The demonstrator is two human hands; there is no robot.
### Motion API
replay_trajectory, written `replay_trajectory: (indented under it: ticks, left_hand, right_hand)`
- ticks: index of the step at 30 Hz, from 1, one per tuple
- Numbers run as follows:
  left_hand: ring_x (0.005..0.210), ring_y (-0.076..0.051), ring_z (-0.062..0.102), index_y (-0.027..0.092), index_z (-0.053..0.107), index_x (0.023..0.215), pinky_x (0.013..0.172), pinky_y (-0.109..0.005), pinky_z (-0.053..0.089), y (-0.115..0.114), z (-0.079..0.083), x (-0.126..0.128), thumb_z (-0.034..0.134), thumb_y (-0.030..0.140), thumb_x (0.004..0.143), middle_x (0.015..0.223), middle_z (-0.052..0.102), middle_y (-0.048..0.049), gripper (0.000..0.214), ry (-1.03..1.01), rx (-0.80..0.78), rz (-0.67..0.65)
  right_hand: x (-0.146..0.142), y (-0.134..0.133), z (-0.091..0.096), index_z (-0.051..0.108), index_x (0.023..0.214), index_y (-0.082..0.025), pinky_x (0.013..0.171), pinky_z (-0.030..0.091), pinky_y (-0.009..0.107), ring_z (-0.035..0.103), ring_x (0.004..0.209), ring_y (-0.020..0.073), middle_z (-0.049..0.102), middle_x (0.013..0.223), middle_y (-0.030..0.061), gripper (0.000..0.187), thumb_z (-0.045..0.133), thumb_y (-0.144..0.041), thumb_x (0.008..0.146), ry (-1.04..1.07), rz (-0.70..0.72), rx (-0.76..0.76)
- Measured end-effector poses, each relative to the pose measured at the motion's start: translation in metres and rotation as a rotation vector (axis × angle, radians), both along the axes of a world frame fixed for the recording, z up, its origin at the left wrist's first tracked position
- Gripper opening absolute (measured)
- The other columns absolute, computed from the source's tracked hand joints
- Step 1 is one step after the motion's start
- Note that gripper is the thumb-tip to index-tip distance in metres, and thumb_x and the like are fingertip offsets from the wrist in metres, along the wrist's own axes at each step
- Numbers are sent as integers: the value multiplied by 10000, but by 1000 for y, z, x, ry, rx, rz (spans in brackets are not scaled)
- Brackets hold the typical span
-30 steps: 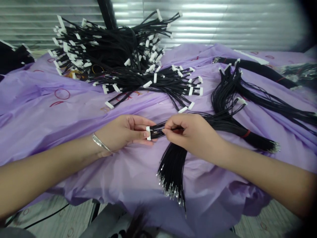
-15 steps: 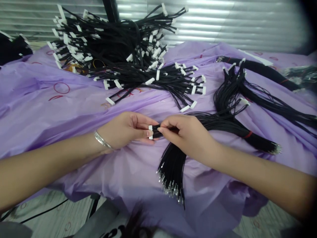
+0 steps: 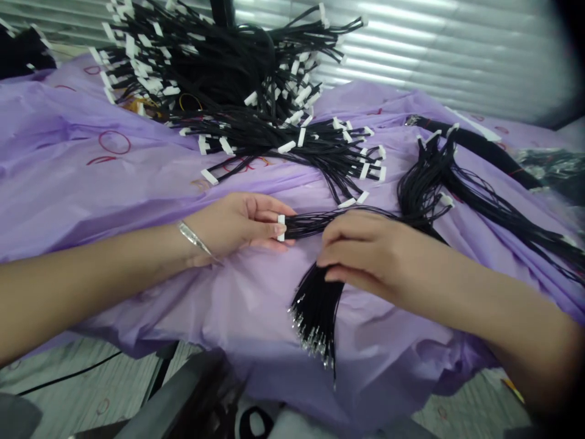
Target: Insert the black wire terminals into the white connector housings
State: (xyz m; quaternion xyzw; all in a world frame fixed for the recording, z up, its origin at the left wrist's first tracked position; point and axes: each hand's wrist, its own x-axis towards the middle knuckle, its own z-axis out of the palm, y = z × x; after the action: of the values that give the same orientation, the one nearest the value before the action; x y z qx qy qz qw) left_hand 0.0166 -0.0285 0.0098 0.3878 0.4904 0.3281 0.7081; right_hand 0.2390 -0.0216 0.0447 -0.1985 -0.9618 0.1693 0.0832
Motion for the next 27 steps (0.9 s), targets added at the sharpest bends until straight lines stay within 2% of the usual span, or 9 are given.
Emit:
replay_trajectory:
  ticks: [3, 6, 9, 13, 20, 23, 27]
  left_hand:
    - [660, -153, 687, 143, 677, 888, 692, -281, 577, 2, -1, -2, 677, 72, 686, 677, 681, 3, 214, -15, 10, 3]
    - [631, -111, 666, 135, 656, 912, 673, -232, 574, 3, 0, -3, 671, 62, 704, 675, 679, 16, 221, -20, -3, -34]
    - [679, -111, 671, 118, 630, 958, 700, -232, 571, 2, 1, -4, 659, 59, 727, 719, 684, 8, 240, -14, -23, -68]
    - [705, -117, 672, 120, 624, 977, 719, -238, 563, 3, 1, -5, 645, 63, 739, 748, 682, 3, 246, 3, -10, -88]
    - [643, -99, 648, 132, 623, 955, 669, -218, 549, 3, 2, -3, 644, 63, 726, 704, 659, 24, 239, 23, -1, -84]
    - [638, -103, 652, 135, 622, 945, 620, -185, 534, 2, 1, -4, 644, 58, 725, 699, 665, 19, 234, 21, 21, -100]
    - [644, -97, 651, 137, 620, 940, 659, -208, 550, 2, 1, -4, 654, 61, 727, 720, 680, 12, 229, -1, 35, -118]
  right_hand:
    - [0, 3, -3, 642, 845, -144, 784, 389, 318, 508, 829, 178, 568, 857, 58, 113, 539, -155, 889, -87, 149, -181]
    - [-4, 6, -7, 619, 837, -131, 759, 399, 268, 509, 817, 140, 557, 870, 48, 89, 542, -108, 876, -13, 123, -318]
    - [-5, 10, -8, 598, 858, -114, 717, 412, 220, 526, 777, 104, 572, 866, 35, 56, 547, -96, 870, 98, 56, -424]
    - [-6, 11, -10, 636, 959, -117, 739, 424, 184, 572, 798, 78, 632, 887, 16, 118, 579, -94, 858, 189, 16, -469]
    - [-14, 2, -11, 652, 816, -82, 700, 440, 225, 572, 747, 105, 616, 806, 43, 79, 590, -121, 842, 279, -73, -504]
    - [-17, 0, -13, 671, 873, -89, 637, 436, 204, 559, 680, 85, 633, 781, 24, 97, 582, -119, 848, 373, -126, -548]
    - [-18, -1, -16, 682, 885, -100, 589, 423, 181, 544, 640, 67, 635, 755, 5, 105, 585, -111, 847, 423, -154, -556]
